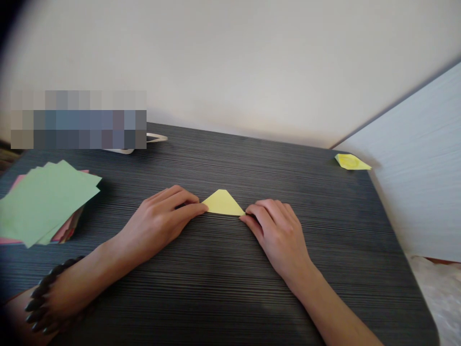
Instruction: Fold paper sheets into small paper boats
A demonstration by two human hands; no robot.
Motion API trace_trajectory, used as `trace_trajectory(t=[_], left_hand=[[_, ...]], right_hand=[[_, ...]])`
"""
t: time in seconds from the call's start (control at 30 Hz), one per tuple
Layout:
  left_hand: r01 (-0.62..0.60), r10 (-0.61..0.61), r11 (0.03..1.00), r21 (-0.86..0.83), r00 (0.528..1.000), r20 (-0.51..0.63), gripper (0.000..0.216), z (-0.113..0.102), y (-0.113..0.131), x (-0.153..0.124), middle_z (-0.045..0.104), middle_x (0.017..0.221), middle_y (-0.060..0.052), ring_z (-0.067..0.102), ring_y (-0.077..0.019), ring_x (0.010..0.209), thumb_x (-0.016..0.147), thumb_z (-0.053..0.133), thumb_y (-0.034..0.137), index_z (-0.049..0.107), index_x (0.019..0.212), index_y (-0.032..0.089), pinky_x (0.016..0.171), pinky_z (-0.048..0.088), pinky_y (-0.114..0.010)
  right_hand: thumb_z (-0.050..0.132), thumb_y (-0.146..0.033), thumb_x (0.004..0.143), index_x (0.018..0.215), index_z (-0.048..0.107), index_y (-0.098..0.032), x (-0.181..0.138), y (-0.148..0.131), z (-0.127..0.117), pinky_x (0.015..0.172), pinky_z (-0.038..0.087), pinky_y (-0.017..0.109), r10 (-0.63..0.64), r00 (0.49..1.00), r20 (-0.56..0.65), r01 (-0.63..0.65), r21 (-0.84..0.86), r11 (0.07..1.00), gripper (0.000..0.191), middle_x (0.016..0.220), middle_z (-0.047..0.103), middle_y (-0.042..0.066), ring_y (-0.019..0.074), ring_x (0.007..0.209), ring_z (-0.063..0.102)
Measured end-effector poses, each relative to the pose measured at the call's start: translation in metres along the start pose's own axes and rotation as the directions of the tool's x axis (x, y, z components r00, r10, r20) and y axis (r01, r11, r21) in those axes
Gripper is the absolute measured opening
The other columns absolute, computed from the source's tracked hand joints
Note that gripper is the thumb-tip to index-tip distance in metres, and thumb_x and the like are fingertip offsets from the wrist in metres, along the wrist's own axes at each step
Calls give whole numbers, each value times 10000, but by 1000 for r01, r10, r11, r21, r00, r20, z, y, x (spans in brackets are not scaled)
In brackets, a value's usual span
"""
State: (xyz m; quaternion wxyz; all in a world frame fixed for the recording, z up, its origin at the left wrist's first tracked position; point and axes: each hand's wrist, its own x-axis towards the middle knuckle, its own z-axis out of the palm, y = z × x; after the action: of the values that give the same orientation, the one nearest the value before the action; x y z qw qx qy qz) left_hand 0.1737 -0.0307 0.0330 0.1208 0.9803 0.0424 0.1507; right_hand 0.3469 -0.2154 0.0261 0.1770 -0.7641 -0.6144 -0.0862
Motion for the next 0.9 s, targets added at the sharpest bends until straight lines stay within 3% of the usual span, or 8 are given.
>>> trace_trajectory(t=[0.27,0.6,0.73,0.9], left_hand=[[3,-3,1000,-12,1000,8,204,0,0,-1,619,925,-37,547,-190,831,890,484,119,640,992,202,712,479,-324],[134,-132,989,-54,990,42,202,4,3,6,591,845,-50,516,-186,833,932,455,250,620,867,154,789,470,-342],[127,-124,991,-49,991,58,208,5,3,5,584,861,-55,512,-179,833,940,437,233,620,886,150,794,467,-332],[114,-111,991,-62,992,57,225,4,3,4,582,864,-56,508,-173,829,947,422,238,623,897,148,804,463,-326]], right_hand=[[537,-164,879,918,607,-152,4,-2,4,741,464,338,-25,999,34,23,55,998,81,947,581,86,186,828,547],[483,-229,897,906,528,-182,8,-1,6,843,449,397,90,979,183,-134,242,961,65,997,502,87,207,941,511],[565,-298,854,965,556,-212,8,-3,4,854,450,398,84,980,179,-132,277,952,140,1036,509,76,216,978,520],[516,-263,884,889,593,-216,9,-4,7,835,458,389,133,980,146,-173,305,937,90,1036,512,69,201,935,542]])
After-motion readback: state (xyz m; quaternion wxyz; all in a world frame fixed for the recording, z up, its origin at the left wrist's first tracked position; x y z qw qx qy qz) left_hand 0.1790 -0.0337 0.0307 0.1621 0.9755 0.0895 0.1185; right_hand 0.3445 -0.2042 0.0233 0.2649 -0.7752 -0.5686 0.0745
